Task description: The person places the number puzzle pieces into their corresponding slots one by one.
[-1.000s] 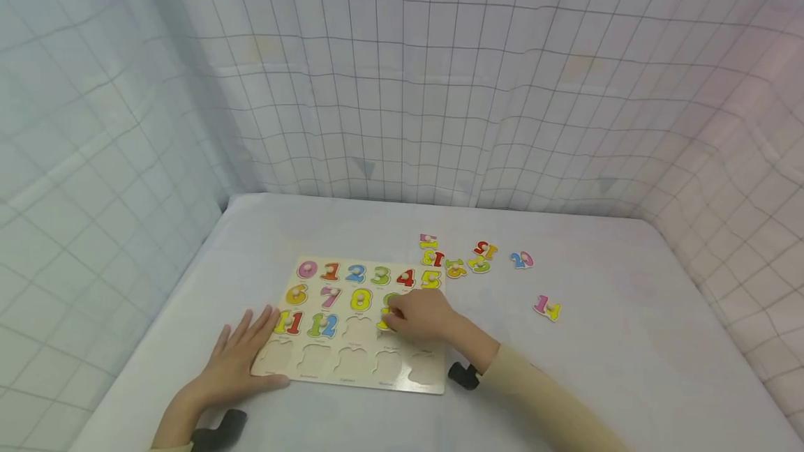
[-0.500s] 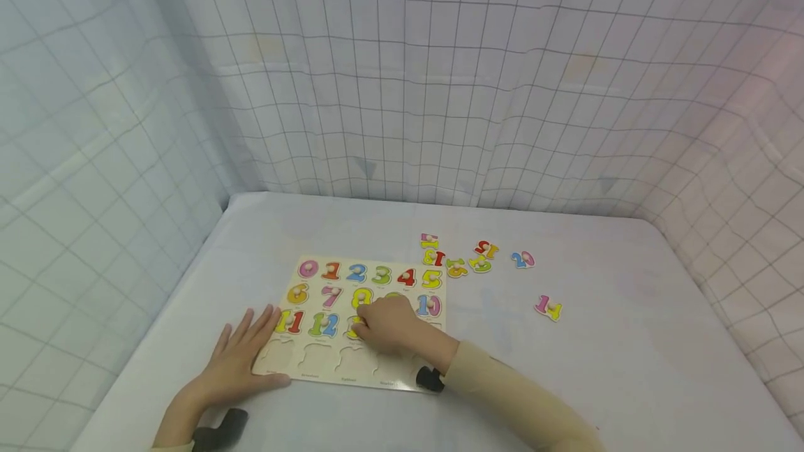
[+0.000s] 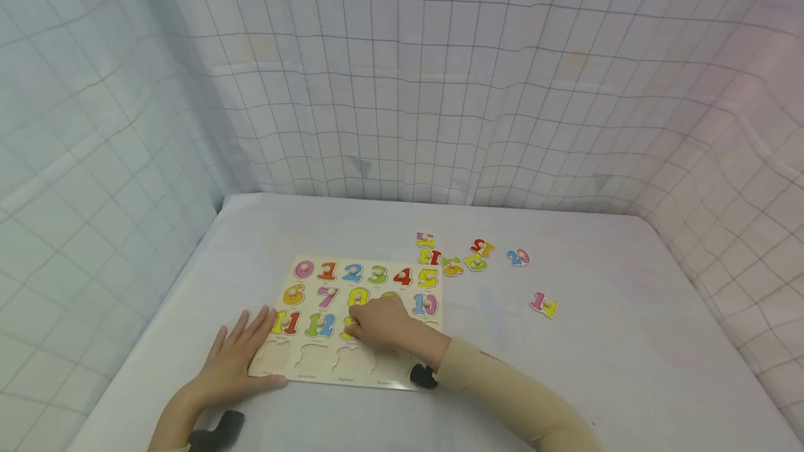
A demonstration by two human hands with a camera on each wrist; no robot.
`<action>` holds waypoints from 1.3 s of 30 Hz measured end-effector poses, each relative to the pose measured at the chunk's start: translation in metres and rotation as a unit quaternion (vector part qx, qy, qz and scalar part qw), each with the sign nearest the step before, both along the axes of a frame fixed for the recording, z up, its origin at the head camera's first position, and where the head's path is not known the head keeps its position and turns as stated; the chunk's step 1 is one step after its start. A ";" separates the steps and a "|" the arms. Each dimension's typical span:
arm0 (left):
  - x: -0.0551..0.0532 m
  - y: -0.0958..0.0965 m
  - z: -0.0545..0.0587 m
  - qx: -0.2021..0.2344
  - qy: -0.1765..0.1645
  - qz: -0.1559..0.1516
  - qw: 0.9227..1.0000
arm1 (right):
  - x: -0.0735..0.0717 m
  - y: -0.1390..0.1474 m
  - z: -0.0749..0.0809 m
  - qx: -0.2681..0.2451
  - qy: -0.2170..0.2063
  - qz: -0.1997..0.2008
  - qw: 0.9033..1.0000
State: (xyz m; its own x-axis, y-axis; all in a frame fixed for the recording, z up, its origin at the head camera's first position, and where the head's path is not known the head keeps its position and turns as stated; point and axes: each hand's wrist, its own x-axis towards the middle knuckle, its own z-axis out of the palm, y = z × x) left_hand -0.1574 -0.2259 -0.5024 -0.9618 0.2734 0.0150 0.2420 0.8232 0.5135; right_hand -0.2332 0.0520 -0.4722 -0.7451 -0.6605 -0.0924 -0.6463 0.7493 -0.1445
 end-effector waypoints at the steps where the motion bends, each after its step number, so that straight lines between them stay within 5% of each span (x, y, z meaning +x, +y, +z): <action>1: 0.000 0.000 0.000 -0.001 0.001 0.000 1.000 | 0.000 0.000 0.000 0.000 0.000 0.000 1.000; 18: -0.001 -0.001 0.000 0.002 0.006 0.000 1.000 | 0.000 0.002 -0.002 0.000 -0.004 -0.006 1.000; 25: -0.002 0.000 -0.002 0.001 0.004 -0.002 1.000 | 0.003 0.015 0.002 -0.016 -0.051 -0.026 0.998; 32: -0.002 0.001 -0.003 -0.001 0.004 -0.001 1.000 | -0.003 0.073 0.013 -0.093 -0.047 -0.087 0.991; 39: -0.001 -0.001 -0.001 0.002 -0.002 0.001 1.000 | -0.004 0.159 0.024 -0.119 -0.015 -0.220 0.968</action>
State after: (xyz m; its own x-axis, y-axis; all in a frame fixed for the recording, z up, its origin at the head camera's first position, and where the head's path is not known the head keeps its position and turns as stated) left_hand -0.1581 -0.2265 -0.5037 -0.9626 0.2706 0.0131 0.2381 0.8215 0.5181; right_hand -0.2367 0.2110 -0.4485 -0.9586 -0.2848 -0.0034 -0.2645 0.8946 -0.3601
